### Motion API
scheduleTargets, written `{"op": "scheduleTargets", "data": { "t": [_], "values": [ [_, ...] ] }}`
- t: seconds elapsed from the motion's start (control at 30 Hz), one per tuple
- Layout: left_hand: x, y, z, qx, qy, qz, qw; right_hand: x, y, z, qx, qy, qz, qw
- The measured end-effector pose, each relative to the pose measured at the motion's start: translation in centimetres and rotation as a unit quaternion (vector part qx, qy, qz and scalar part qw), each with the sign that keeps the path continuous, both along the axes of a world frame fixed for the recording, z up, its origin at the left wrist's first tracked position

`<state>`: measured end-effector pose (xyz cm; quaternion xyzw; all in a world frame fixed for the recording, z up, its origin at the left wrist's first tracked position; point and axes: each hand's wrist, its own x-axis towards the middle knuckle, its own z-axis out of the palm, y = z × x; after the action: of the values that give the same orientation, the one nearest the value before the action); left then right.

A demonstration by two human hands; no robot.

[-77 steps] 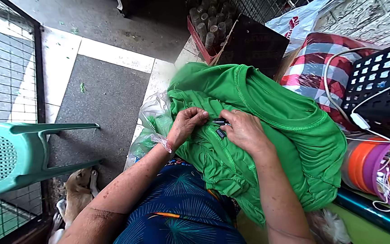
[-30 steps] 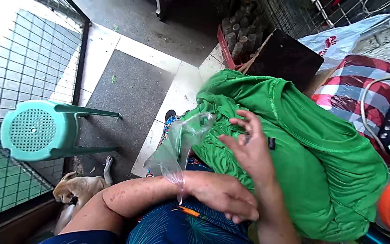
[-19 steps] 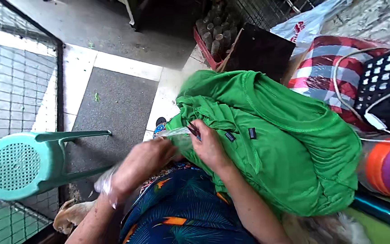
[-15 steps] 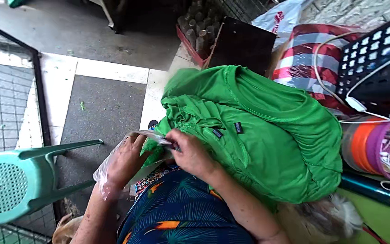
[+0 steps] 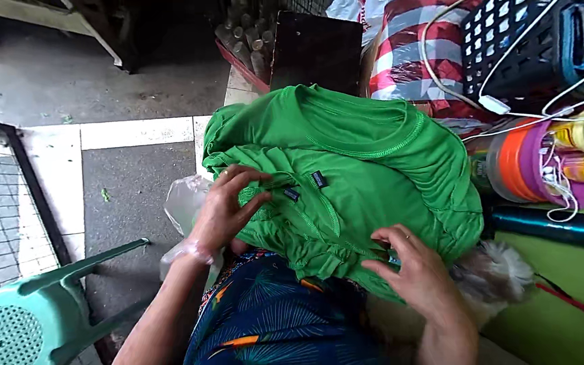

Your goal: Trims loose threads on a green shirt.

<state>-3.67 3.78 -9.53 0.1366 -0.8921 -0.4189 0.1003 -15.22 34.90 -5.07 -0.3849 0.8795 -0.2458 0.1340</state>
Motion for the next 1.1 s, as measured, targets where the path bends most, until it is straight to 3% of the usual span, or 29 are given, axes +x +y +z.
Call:
{"op": "scheduleTargets", "data": {
  "t": [0.13, 0.27, 0.37, 0.43, 0.5, 0.67, 0.83, 0.9, 1.03, 1.1],
  "values": [
    [-3.4, -0.2, -1.6, -0.044, -0.022, -0.023, 0.998, 0.6, 1.6, -1.0, -0.019, 0.021, -0.011, 1.0],
    [-4.1, -2.1, -0.1, 0.048, -0.012, 0.019, 0.999, -1.8, 2.3, -0.4, -0.115, 0.001, -0.086, 0.99],
    [-6.5, -2.5, -2.3, 0.141, -0.036, 0.083, 0.986, -4.7, 0.7, -0.5, -0.096, 0.066, -0.203, 0.972],
    [-7.4, -1.7, -4.5, 0.147, -0.087, 0.111, 0.979, -5.5, -1.3, -1.1, -0.055, 0.112, -0.244, 0.962],
    [-7.4, -1.3, -6.0, 0.133, -0.095, 0.12, 0.979, -4.9, -3.1, -1.3, -0.07, 0.121, -0.246, 0.959],
    [-5.8, -0.9, -6.0, 0.153, -0.051, 0.107, 0.981, -3.1, -7.0, -1.9, -0.161, 0.056, -0.216, 0.961],
    [-4.6, -2.0, -6.5, 0.246, -0.014, 0.063, 0.967, -3.8, -11.4, -0.6, 0.059, 0.006, -0.233, 0.971],
    [-3.9, -2.3, -7.0, 0.294, -0.003, 0.077, 0.953, -4.1, -11.5, -0.3, 0.092, -0.013, -0.229, 0.969],
    [-3.6, -2.0, -7.0, 0.325, 0.01, 0.092, 0.941, -3.8, -9.3, -0.8, -0.018, -0.009, -0.222, 0.975],
    [-3.5, -2.1, -6.9, 0.322, 0.003, 0.094, 0.942, -4.2, -8.0, -0.9, -0.097, -0.084, -0.24, 0.962]
  ]
}}
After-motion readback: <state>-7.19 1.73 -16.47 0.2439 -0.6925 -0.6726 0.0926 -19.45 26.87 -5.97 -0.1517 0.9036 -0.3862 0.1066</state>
